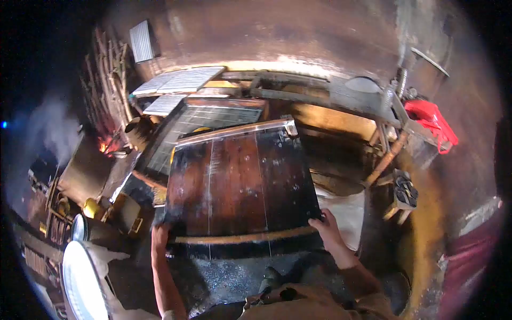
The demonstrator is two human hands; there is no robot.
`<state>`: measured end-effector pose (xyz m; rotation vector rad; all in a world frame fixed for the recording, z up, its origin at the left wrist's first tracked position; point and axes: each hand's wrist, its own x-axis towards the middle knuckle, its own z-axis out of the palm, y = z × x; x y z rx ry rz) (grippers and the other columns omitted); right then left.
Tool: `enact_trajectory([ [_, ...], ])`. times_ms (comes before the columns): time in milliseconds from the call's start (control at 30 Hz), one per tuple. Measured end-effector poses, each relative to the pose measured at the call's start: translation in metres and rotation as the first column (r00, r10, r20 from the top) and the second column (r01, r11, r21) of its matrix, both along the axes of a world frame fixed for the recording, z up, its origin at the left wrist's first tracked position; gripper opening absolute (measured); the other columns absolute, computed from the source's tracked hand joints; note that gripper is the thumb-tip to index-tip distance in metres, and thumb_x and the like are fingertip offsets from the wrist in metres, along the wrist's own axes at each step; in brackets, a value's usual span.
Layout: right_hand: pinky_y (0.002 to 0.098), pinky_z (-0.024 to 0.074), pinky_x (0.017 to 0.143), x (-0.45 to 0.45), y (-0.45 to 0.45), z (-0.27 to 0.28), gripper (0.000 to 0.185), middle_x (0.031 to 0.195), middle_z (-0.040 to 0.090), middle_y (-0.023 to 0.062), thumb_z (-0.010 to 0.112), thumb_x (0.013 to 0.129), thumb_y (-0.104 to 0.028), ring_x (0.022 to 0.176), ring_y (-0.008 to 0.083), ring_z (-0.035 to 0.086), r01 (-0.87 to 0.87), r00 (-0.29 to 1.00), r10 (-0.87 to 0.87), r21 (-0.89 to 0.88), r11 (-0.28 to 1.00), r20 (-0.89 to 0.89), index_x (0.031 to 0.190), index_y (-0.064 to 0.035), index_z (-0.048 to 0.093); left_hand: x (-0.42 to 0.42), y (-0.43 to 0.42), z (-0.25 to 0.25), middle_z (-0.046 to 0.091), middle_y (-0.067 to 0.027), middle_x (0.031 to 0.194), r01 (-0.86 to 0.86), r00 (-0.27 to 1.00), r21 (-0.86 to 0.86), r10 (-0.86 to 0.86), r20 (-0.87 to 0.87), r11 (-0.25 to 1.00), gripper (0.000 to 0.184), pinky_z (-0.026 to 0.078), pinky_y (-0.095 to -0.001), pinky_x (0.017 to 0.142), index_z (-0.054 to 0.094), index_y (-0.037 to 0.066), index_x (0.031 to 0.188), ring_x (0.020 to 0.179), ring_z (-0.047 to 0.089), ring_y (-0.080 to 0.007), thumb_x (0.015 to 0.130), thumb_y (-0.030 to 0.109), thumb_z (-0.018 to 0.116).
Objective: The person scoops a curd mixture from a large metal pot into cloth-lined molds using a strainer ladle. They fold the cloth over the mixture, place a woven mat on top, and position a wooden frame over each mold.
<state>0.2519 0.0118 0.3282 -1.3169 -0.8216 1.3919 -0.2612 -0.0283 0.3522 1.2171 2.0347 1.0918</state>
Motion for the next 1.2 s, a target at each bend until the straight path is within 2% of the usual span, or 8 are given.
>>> enact_trajectory([
  [100,0.0296,0.0420,0.074,0.045,-0.026,-0.049,0.030,0.090,0.056,0.0057,0.062,0.074,-0.008,0.083,0.0136,0.052,-0.034,0.999,0.034,0.072,0.997,-0.005,0.101,-0.0044,0.051,0.062,-0.033,0.025,0.045,-0.0037,0.061,-0.005,0.999,0.067,0.001,0.050,0.998,0.023,0.034,-0.0284,0.053,0.051,-0.004,0.075,0.058,0.038,-0.0113,0.060,0.013,0.044],
  [200,0.0268,0.0432,0.073,0.103,-0.070,-0.146,0.026,0.088,0.056,0.0043,0.059,0.077,-0.012,0.081,0.0125,0.052,-0.136,0.890,0.029,0.202,0.970,0.456,0.101,-0.0033,0.053,0.140,-0.042,0.031,0.049,-0.0003,0.067,-0.039,0.994,0.110,0.027,0.102,0.993,0.036,0.035,-0.0240,0.052,0.056,-0.005,0.087,0.059,0.041,-0.0099,0.057,0.012,0.045],
  [433,0.0308,0.0441,0.061,0.208,-0.201,-0.356,0.043,0.085,0.059,0.0039,0.059,0.072,-0.016,0.075,0.0149,0.055,0.423,0.842,-0.351,-0.098,0.901,0.409,0.112,-0.0018,0.055,0.292,-0.008,-0.024,0.058,-0.0022,0.079,0.169,0.958,0.190,-0.206,0.199,0.967,0.045,0.041,-0.0222,0.061,0.056,-0.008,0.103,0.069,0.049,-0.0083,0.061,0.005,0.044],
  [500,0.0312,0.0450,0.062,0.236,-0.220,-0.311,0.045,0.091,0.059,0.0053,0.058,0.076,-0.020,0.079,0.0176,0.056,0.490,0.837,-0.524,-0.213,0.845,-0.156,0.117,-0.0026,0.051,0.296,-0.003,-0.096,0.058,-0.0027,0.080,0.081,0.972,-0.166,-0.040,0.233,0.983,0.044,0.042,-0.0230,0.062,0.058,-0.007,0.102,0.070,0.050,-0.0085,0.060,0.000,0.043],
  [667,0.0271,0.0424,0.058,0.293,-0.215,-0.322,0.032,0.075,0.052,0.0015,0.059,0.077,-0.024,0.065,0.0141,0.050,0.656,0.582,-0.761,-0.387,0.647,-0.285,0.105,-0.0081,0.055,0.321,0.039,-0.278,0.061,-0.0034,0.079,0.224,0.935,-0.104,-0.184,0.302,0.969,0.046,0.045,-0.0252,0.069,0.060,-0.003,0.104,0.074,0.054,-0.0115,0.062,-0.005,0.042],
  [800,0.0272,0.0402,0.060,0.339,-0.191,-0.400,0.028,0.080,0.052,0.0026,0.054,0.079,-0.023,0.070,0.0118,0.048,0.501,0.715,-0.205,-0.284,0.817,0.669,0.101,-0.0057,0.057,0.312,0.093,-0.399,0.060,-0.0020,0.070,0.249,0.967,-0.328,-0.218,0.129,0.911,0.039,0.043,-0.0266,0.054,0.061,-0.003,0.102,0.063,0.054,-0.0099,0.064,0.000,0.049],
  [1100,0.0363,0.0413,0.060,0.338,-0.089,-0.367,0.039,0.076,0.057,0.0113,0.056,0.068,-0.027,0.070,0.0178,0.051,0.465,0.789,-0.187,-0.370,0.804,0.585,0.093,0.0028,0.058,0.362,0.167,-0.395,0.055,-0.0023,0.061,0.175,0.848,-0.208,-0.040,0.528,0.962,0.029,0.041,-0.0257,0.048,0.063,-0.005,0.089,0.052,0.050,-0.0103,0.063,0.001,0.049],
  [1200,0.0387,0.0407,0.057,0.336,-0.074,-0.376,0.038,0.071,0.056,0.0113,0.057,0.067,-0.030,0.066,0.0203,0.052,0.535,0.762,-0.365,-0.202,0.821,0.534,0.084,0.0040,0.058,0.381,0.178,-0.370,0.055,-0.0024,0.062,0.180,0.965,-0.334,-0.100,0.244,0.925,0.029,0.041,-0.0265,0.048,0.064,-0.001,0.087,0.052,0.049,-0.0094,0.062,0.002,0.049],
])
